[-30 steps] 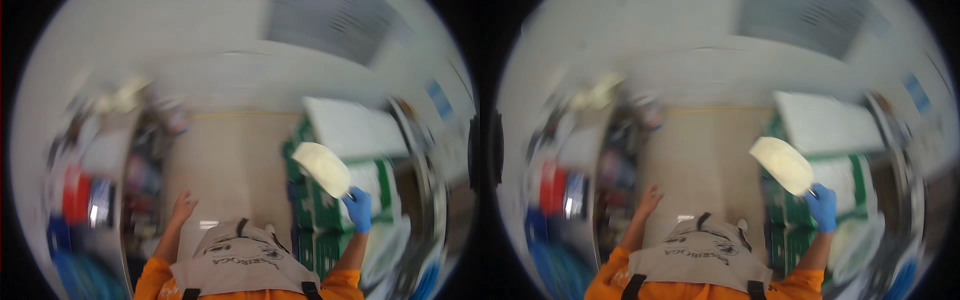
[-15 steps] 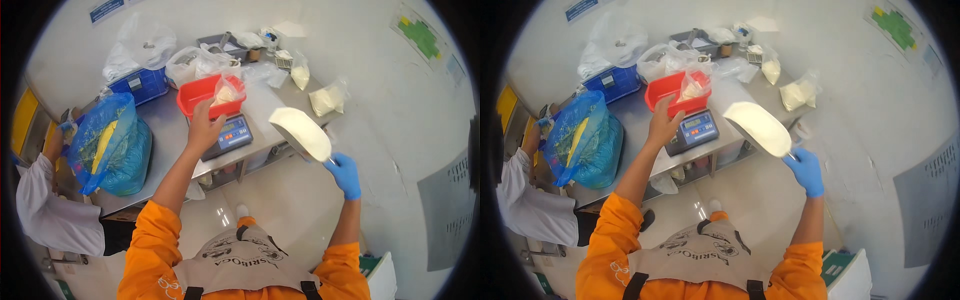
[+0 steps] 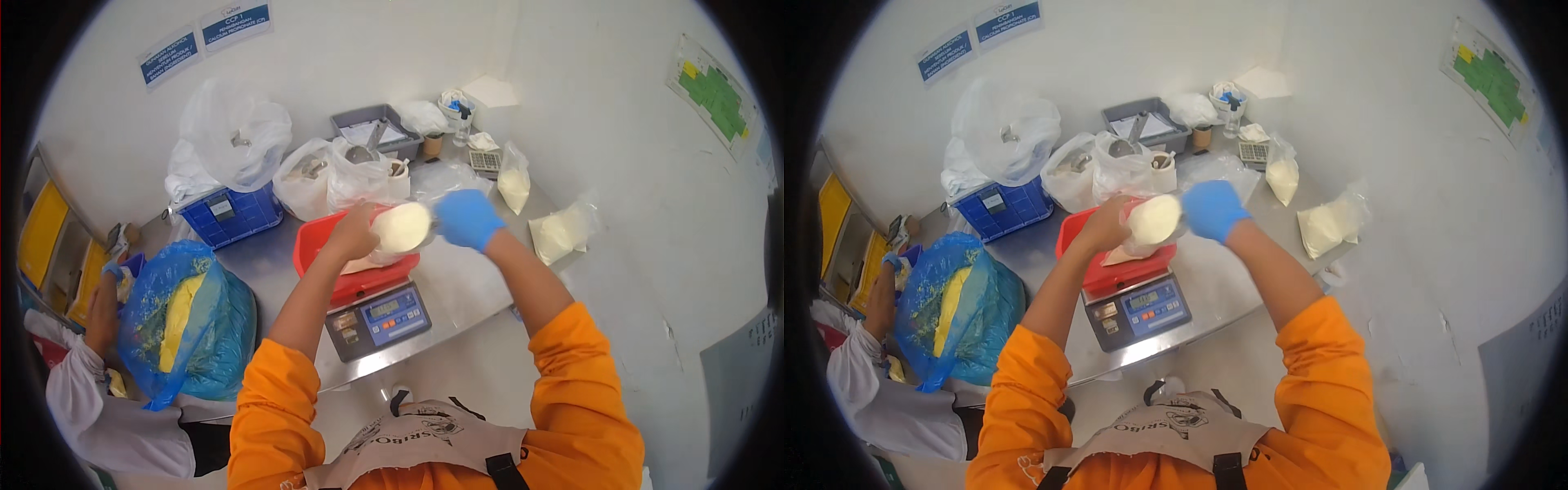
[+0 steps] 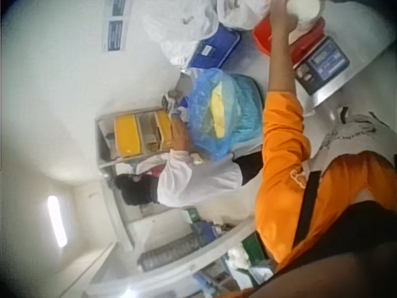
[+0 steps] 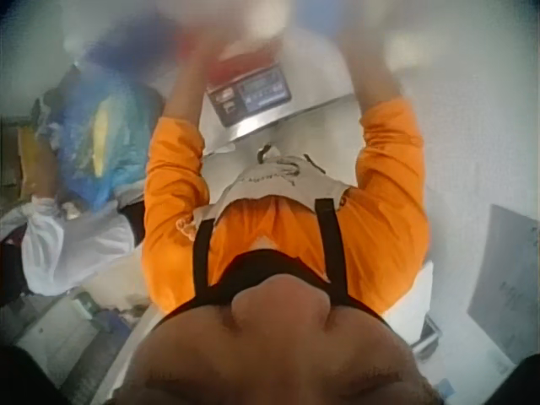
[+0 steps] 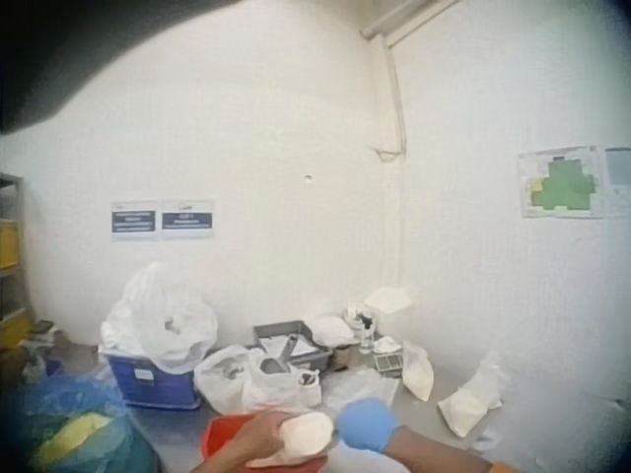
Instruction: The person scoops white powder from a large green bin into small plastic bags and weighs each bag on a digital scale until reaching a target weight.
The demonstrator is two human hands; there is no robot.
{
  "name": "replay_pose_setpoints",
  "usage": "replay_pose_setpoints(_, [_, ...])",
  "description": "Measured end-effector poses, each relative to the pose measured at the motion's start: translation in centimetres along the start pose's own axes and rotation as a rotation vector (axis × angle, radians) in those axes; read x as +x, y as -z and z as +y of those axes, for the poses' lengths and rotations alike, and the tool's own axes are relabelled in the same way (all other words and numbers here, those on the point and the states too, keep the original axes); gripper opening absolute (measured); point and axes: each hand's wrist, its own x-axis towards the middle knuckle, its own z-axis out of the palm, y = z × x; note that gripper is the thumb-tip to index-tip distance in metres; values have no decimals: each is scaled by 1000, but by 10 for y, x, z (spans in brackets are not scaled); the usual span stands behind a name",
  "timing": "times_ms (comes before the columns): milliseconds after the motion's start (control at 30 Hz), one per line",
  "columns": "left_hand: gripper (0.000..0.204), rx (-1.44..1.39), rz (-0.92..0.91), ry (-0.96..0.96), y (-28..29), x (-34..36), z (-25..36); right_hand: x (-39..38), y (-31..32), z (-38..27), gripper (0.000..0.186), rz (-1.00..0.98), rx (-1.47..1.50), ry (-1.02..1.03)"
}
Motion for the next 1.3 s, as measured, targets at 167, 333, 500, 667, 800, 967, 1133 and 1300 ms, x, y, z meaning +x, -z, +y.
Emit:
replay_pose_setpoints(167, [71, -81, -58, 30, -1, -10, 9, 64, 24, -23, 17, -49, -217, 145])
replay_pose_setpoints(333, [65, 86, 221, -42, -5, -46, -10, 38, 95, -6, 15, 70, -220, 149])
replay_pose_setpoints(500, [42, -355, 506, 96, 2, -109, 50, -67, 87, 41, 24, 160, -16, -65])
replay_pose_setpoints(667, [42, -424, 29, 65, -89, -203, 56, -217, -14, -10, 30, 272, 786, -548])
replay_pose_setpoints(800, [53, -308, -672, -177, -186, -281, 59, -372, -109, -126, 29, 462, 1295, -965])
replay_pose_setpoints(967, [49, -160, -1197, -405, -290, -353, 75, -579, -137, -265, 24, 602, 1143, -1502])
replay_pose_setpoints(1133, [50, 457, -1179, -1055, -382, -441, -91, -715, -84, -362, 23, 846, 746, -1894])
replay_pose_setpoints(1300, [34, -41, -1656, -739, -352, -467, -54, -892, -4, -538, 21, 1225, -35, -2477])
